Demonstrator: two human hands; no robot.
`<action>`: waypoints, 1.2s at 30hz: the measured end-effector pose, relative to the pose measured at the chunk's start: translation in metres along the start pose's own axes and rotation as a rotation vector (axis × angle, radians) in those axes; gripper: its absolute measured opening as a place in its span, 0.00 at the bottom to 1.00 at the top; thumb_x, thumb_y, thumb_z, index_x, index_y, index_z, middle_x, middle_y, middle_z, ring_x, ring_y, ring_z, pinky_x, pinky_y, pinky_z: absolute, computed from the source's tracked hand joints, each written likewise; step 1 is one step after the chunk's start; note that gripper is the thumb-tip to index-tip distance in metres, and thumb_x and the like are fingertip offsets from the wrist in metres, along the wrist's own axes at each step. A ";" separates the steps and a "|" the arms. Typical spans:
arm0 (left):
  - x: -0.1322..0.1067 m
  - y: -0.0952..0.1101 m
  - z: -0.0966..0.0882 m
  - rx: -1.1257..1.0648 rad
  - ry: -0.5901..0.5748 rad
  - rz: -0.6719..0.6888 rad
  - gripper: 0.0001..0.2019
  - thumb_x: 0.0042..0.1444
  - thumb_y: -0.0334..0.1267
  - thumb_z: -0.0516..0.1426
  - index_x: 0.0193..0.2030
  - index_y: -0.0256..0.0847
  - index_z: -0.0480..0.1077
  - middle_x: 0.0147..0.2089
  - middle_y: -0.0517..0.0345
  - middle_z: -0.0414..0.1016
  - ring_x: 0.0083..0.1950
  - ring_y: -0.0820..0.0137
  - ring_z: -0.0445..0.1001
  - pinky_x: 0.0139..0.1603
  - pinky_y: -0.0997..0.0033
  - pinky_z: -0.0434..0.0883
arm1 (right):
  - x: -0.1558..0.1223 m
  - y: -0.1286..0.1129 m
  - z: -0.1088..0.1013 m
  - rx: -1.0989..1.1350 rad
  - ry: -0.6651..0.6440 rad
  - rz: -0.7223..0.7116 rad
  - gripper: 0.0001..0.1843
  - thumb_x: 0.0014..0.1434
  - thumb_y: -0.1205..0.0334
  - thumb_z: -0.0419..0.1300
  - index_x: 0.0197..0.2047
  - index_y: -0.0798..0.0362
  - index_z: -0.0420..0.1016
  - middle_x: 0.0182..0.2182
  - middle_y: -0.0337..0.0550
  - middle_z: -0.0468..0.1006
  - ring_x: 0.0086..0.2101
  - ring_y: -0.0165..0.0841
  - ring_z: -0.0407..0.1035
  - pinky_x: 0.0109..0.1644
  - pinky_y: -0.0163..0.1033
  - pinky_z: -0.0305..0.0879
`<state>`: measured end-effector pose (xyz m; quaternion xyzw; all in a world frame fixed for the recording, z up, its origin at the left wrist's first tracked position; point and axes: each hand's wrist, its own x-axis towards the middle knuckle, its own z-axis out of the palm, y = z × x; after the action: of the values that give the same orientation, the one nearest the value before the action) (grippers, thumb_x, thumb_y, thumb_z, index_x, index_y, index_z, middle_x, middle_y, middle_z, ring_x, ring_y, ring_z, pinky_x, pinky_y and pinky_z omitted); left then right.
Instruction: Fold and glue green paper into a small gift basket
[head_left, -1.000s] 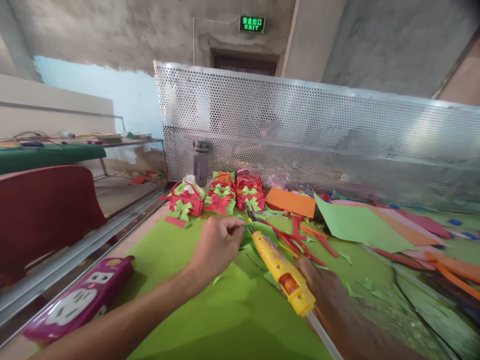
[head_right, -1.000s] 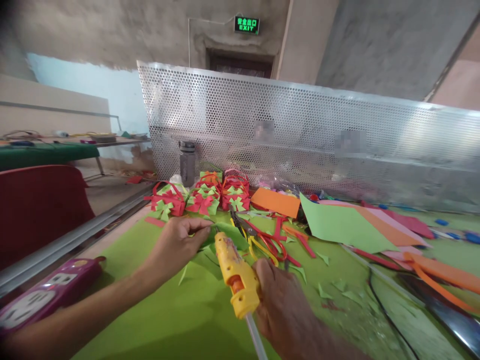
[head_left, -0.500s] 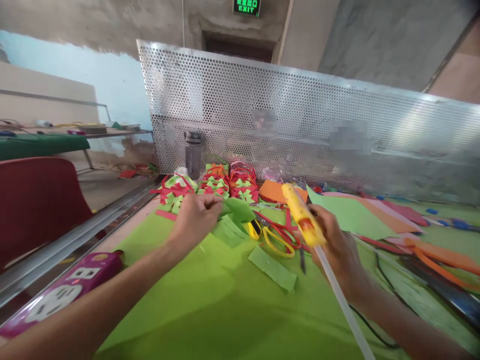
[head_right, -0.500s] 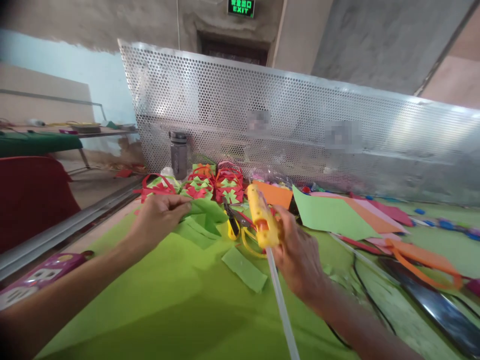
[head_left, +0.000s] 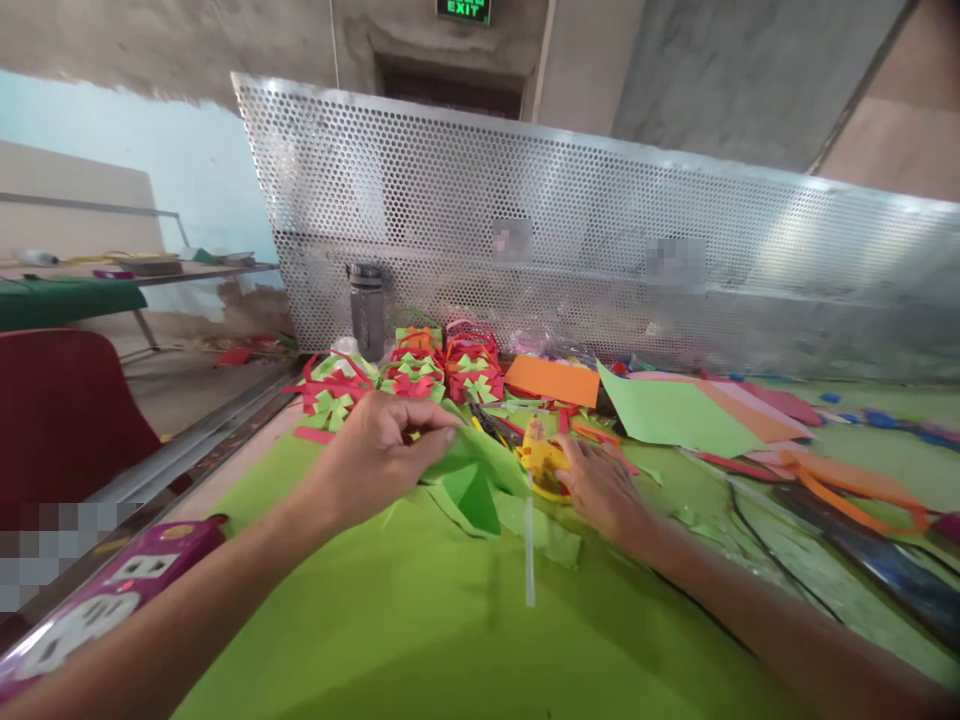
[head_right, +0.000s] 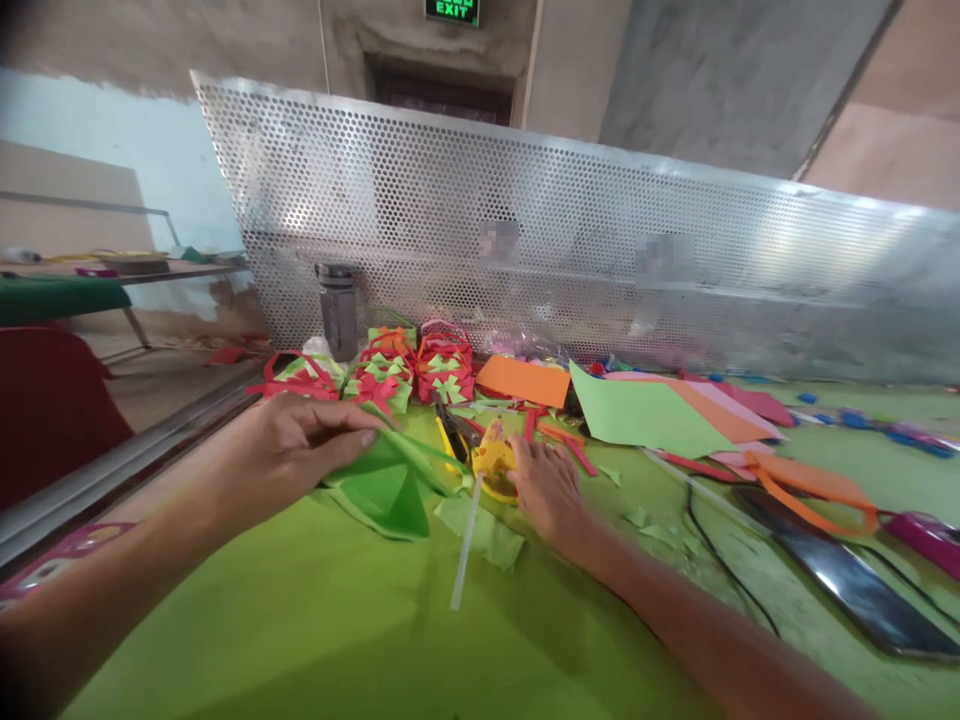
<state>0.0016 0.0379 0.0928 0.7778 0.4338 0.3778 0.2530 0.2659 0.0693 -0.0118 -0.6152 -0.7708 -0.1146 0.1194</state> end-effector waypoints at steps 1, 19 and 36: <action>-0.002 0.002 0.001 0.002 -0.020 0.020 0.10 0.51 0.37 0.53 0.28 0.37 0.74 0.16 0.66 0.62 0.16 0.81 0.52 0.16 0.80 0.50 | 0.000 0.000 0.000 0.004 -0.002 0.006 0.22 0.55 0.67 0.56 0.54 0.58 0.62 0.43 0.55 0.76 0.44 0.44 0.70 0.51 0.49 0.57; -0.009 0.012 0.013 0.207 -0.016 0.102 0.12 0.51 0.31 0.50 0.25 0.39 0.75 0.20 0.60 0.71 0.20 0.76 0.62 0.20 0.76 0.55 | 0.009 -0.068 -0.104 0.826 0.147 -0.268 0.10 0.58 0.56 0.56 0.37 0.53 0.72 0.34 0.41 0.78 0.36 0.31 0.72 0.40 0.36 0.66; -0.009 0.002 0.021 0.274 -0.057 0.122 0.11 0.47 0.26 0.51 0.27 0.37 0.75 0.23 0.56 0.73 0.22 0.74 0.65 0.24 0.75 0.58 | 0.028 -0.087 -0.096 0.650 0.031 -0.337 0.11 0.52 0.73 0.54 0.31 0.53 0.76 0.29 0.38 0.79 0.30 0.30 0.70 0.34 0.35 0.61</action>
<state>0.0162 0.0275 0.0788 0.8404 0.4259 0.3074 0.1332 0.1795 0.0453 0.0858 -0.4077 -0.8555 0.1091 0.2998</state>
